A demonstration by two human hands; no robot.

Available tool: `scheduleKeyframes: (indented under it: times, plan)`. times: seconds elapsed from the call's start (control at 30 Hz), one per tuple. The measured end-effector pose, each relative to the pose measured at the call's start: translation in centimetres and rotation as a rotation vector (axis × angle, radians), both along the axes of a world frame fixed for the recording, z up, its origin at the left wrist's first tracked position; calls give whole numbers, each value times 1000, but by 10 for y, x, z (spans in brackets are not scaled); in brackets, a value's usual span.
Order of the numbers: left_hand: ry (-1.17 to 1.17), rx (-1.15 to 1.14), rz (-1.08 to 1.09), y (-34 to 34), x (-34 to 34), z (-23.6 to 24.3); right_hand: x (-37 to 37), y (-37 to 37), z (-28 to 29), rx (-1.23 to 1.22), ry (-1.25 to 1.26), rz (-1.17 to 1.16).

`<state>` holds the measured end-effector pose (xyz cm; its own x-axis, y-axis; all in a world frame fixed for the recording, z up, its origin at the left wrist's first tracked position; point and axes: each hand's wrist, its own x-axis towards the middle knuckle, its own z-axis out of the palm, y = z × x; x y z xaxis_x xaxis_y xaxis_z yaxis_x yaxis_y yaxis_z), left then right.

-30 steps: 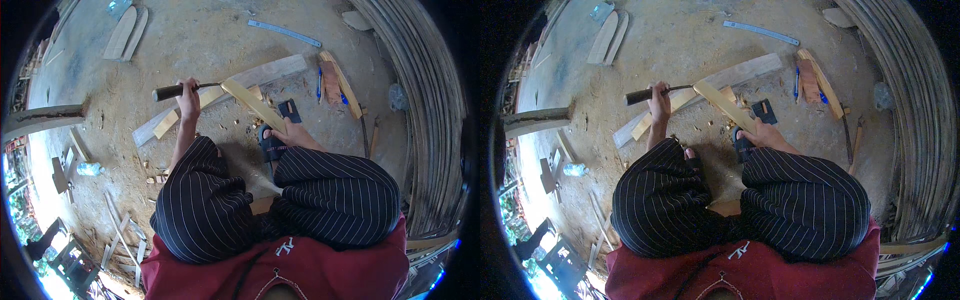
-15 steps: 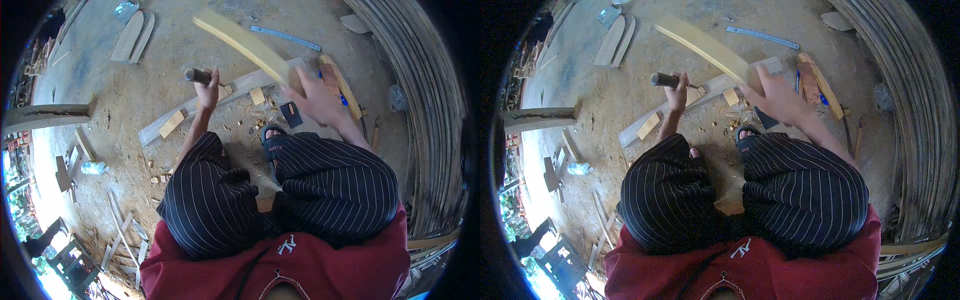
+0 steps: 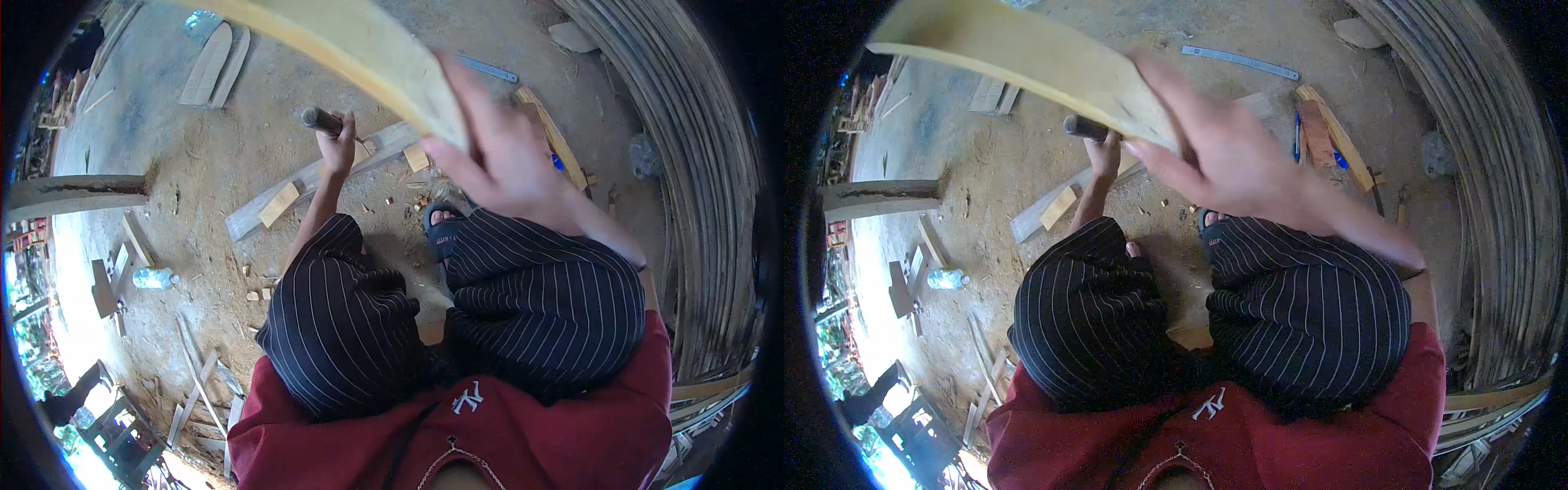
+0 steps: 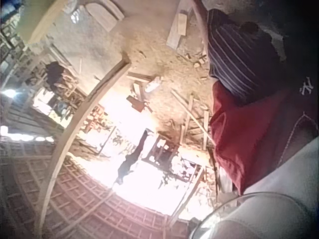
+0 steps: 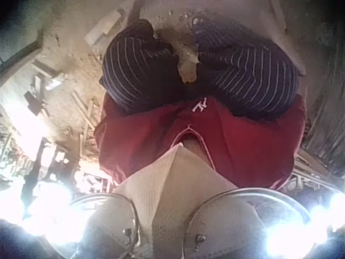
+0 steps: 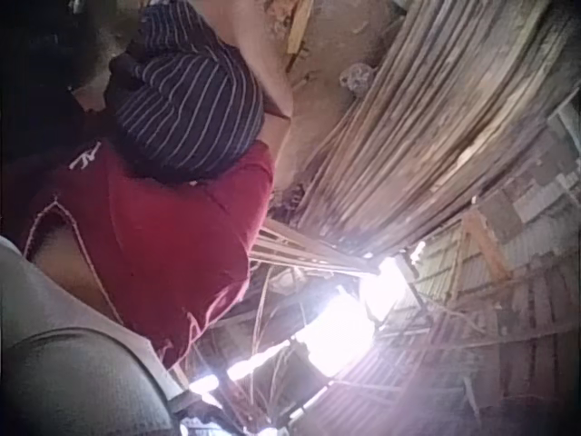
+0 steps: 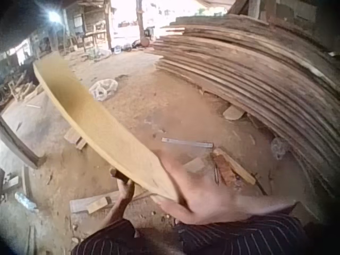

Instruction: Using a chisel to carve and shape a curved wooden piece while sitting.

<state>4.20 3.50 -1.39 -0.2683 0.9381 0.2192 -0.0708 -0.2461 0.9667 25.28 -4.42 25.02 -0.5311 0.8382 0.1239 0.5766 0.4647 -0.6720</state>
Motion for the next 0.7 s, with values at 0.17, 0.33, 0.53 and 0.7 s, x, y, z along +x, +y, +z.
scheduleKeyframes:
  times: [0.17, 0.33, 0.53, 0.7]
  plan:
    - [211, 164, 129, 6, 4, -5, -7, 2, -9, -203, -472, 60]
    - [-6, 27, -31, 2, 2, 1, -4, 2, -9, 17, 100, -33]
    - [-21, 62, 116, -2, 8, 18, -6, 6, -10, -89, -281, -8]
    - [85, -54, -7, -5, 4, 20, -7, 1, -16, -154, -286, -1]
